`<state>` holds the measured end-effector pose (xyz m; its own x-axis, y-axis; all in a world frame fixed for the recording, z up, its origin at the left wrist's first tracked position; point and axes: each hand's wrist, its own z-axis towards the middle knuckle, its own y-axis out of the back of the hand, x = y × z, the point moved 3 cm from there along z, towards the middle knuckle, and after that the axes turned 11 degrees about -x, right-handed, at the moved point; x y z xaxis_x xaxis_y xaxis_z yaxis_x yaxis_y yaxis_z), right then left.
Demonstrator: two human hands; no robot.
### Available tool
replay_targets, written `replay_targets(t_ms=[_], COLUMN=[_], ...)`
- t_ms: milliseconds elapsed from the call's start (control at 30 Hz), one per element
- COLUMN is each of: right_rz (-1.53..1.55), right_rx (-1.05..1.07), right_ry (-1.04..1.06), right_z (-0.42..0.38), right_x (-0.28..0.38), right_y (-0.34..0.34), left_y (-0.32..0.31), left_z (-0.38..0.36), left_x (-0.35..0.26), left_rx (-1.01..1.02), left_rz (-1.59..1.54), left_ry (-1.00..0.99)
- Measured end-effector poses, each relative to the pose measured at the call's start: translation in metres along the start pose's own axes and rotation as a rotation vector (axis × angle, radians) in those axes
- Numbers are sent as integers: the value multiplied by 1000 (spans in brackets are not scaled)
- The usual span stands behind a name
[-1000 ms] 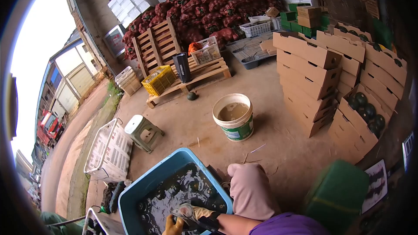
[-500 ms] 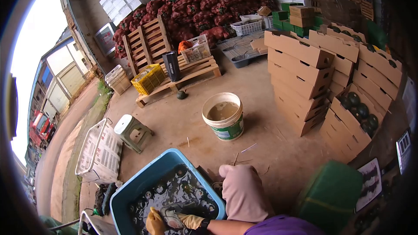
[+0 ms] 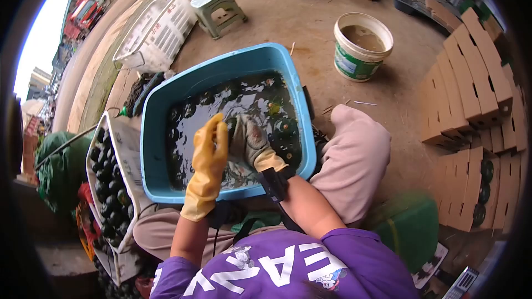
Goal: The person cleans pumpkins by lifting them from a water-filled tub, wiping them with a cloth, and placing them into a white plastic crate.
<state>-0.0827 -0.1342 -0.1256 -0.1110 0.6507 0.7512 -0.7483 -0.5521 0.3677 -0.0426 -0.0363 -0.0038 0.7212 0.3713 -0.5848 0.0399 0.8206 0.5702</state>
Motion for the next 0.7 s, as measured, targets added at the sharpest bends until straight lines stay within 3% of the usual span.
replay_targets(t_ms=[33, 67, 100, 133, 167, 200, 233, 300, 333, 367, 433, 467, 500, 567, 633, 667, 700], right_rz=[15, 19, 11, -4, -86, -197, -309, -535, -495, -206, -145, -426, -327, -88, -86, -70, -70], right_rx=[53, 101, 144, 180, -18, -46, -70, 167, 154, -146, -144, -16, 228, 278, 445, 391, 398], right_ry=[-58, -123, -186, -252, -142, -64, 16, 43, -15, 6, 84, 392, 284, 368, 255, 118, 115], right_z=[9, 17, 26, 31, 14, 13, 11, 28, 29, 9, 7, 7, -7, 2, 11, 10, 11], right_x=[5, 12, 15, 10, -39, -35, -26, 26, 29, -12, 8, 23, 3, 4, -3, 1, 4], right_y=[2, 9, 18, 23, -8, -7, 0, 30, 29, -3, -9, -13, -40, -28, -16, -17, -12], left_y=[-9, -14, -12, -8, -4, 5, 15, 11, 18, 14, 5, 11, 13, 22, 24, 24, 27], left_z=[-18, -38, -53, -55, -52, -40, -31, -24, -21, -18, -30, -22, -23, -23, -22, -19, -22], left_x=[2, -4, 1, 7, 14, 5, -1, 22, 18, 33, 99, 77, 61, 52, 55, 50, 55], left_rx=[124, 82, 154, 198, 245, 359, 311, 344, 287, 298, 212, 269, 152, 240, 319, 330, 344], left_rz=[62, 46, 18, 31, 36, 17, -37, -545, -708, -682, -107, -198, 96, 158, 101, 93, 46], left_ry=[-57, -36, 244, 182, 112, 270, 325, 606, 431, 362, -64, 576, 464, 366, 347, 500, 519])
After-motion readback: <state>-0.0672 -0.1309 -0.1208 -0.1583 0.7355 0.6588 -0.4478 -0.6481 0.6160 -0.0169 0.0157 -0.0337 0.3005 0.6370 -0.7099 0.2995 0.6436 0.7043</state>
